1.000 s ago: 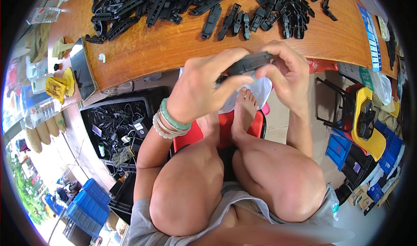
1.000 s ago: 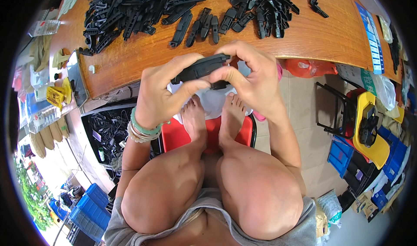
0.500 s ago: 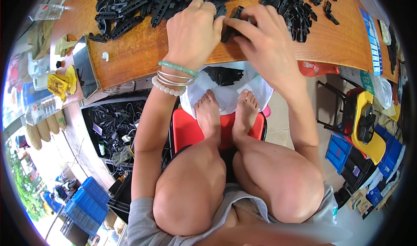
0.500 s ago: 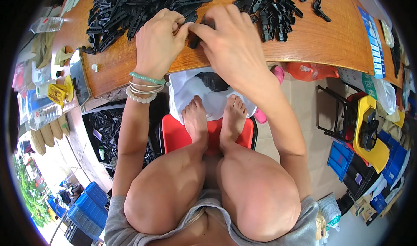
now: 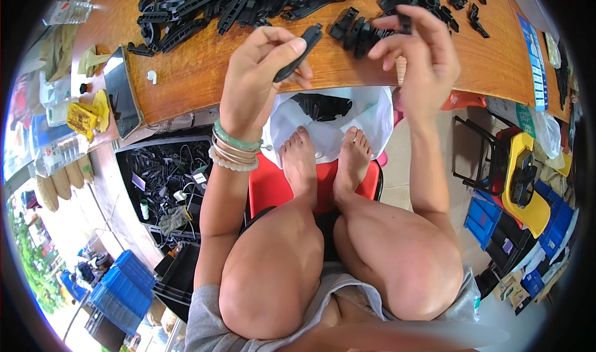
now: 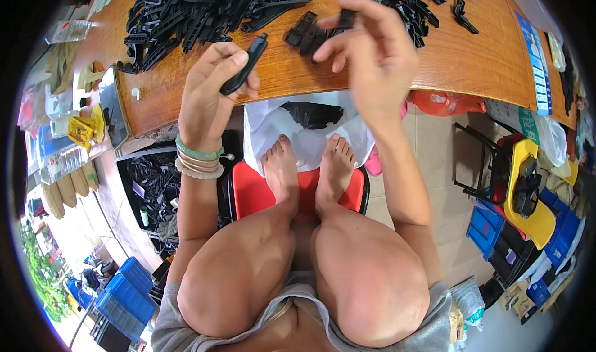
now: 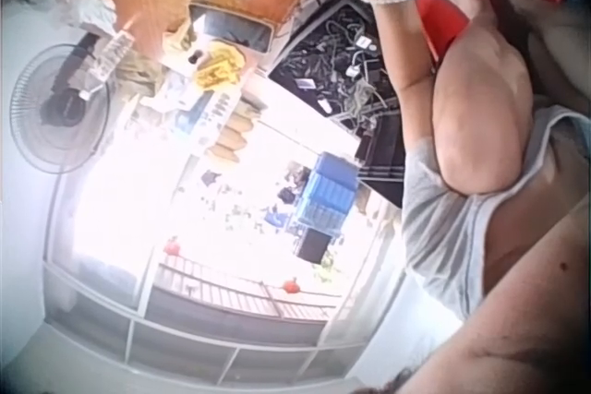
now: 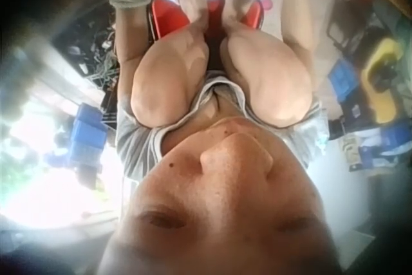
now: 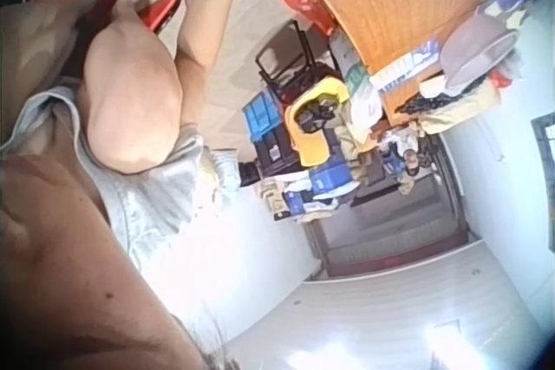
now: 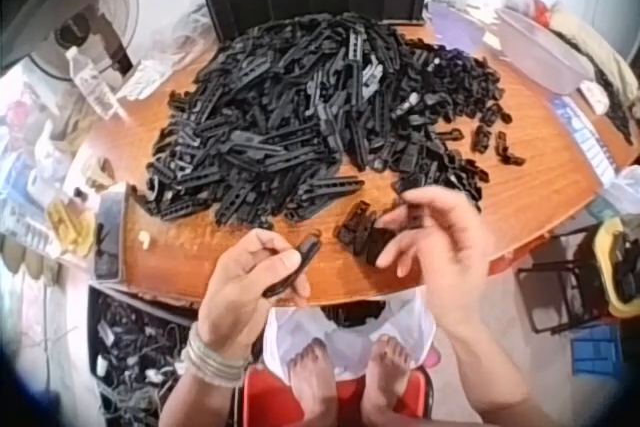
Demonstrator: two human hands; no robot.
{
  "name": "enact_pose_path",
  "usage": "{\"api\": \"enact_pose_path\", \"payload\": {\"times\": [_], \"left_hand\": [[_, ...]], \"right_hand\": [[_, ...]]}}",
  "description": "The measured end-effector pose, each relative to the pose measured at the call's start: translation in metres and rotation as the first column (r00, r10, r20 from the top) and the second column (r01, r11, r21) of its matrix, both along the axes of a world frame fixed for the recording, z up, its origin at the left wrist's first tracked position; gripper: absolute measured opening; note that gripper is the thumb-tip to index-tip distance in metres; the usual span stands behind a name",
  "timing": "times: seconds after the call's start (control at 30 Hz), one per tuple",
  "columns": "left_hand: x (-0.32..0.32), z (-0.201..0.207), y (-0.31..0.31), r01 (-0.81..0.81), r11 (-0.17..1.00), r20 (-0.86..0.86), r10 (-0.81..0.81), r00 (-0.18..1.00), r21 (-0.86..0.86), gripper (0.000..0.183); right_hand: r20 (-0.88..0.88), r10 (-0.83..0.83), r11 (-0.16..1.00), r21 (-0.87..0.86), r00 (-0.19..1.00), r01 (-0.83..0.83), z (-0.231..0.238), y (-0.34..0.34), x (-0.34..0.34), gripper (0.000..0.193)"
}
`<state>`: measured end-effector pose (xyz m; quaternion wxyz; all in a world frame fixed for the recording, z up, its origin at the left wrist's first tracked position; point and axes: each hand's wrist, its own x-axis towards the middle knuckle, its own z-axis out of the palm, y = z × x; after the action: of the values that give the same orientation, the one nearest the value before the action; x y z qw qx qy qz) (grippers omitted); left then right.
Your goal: The person repeatedly picks up plastic components from a table, assembles them together by hand, and drops the assembled pieces into a bag.
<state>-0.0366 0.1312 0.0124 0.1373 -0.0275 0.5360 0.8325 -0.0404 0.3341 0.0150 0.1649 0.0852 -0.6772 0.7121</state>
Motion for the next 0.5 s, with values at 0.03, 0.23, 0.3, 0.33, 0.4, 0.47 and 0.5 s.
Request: {"api": "enact_pose_path", "payload": {"times": [0.03, 0.23, 0.3, 0.33, 0.4, 0.47, 0.5], "left_hand": [[-0.001, 0.001, 0.002, 0.044, 0.998, 0.032, -0.045, 0.998, 0.034, 0.015], [0.005, 0.004, 0.012, 0.137, 0.981, 0.064, -0.146, 0.987, 0.138, 0.02], [0.01, 0.009, 0.013, 0.154, 0.982, 0.05, -0.161, 0.986, 0.109, 0.022], [0.012, 0.012, 0.013, 0.189, 0.982, 0.032, -0.189, 0.981, 0.014, 0.022], [0.013, 0.016, 0.017, 0.22, 0.972, 0.008, -0.22, 0.975, -0.082, 0.022], [0.017, 0.025, 0.025, 0.164, 0.939, -0.172, -0.223, 0.959, -0.301, 0.02], [0.019, 0.03, 0.027, 0.161, 0.915, -0.217, -0.253, 0.943, -0.37, 0.02]], "right_hand": [[0.101, 0.046, 0.966, -0.257, 0.994, -0.019, 0.014, -0.001, 0.0, 0.02], [0.305, 0.219, 0.97, -0.172, 0.927, -0.173, 0.032, 0.006, 0.03, 0.014], [0.332, 0.242, 0.968, -0.152, 0.912, -0.201, 0.04, 0.005, 0.04, 0.015], [0.297, 0.278, 0.946, 0.078, 0.914, -0.313, 0.041, 0.009, 0.043, 0.017], [0.265, 0.314, 0.866, 0.314, 0.912, -0.389, 0.04, 0.012, 0.043, 0.018], [0.041, 0.255, 0.866, 0.435, 0.966, -0.247, 0.038, 0.009, 0.042, 0.019], [-0.06, 0.185, 0.837, 0.532, 0.981, -0.125, 0.04, 0.008, 0.042, 0.022]]}}
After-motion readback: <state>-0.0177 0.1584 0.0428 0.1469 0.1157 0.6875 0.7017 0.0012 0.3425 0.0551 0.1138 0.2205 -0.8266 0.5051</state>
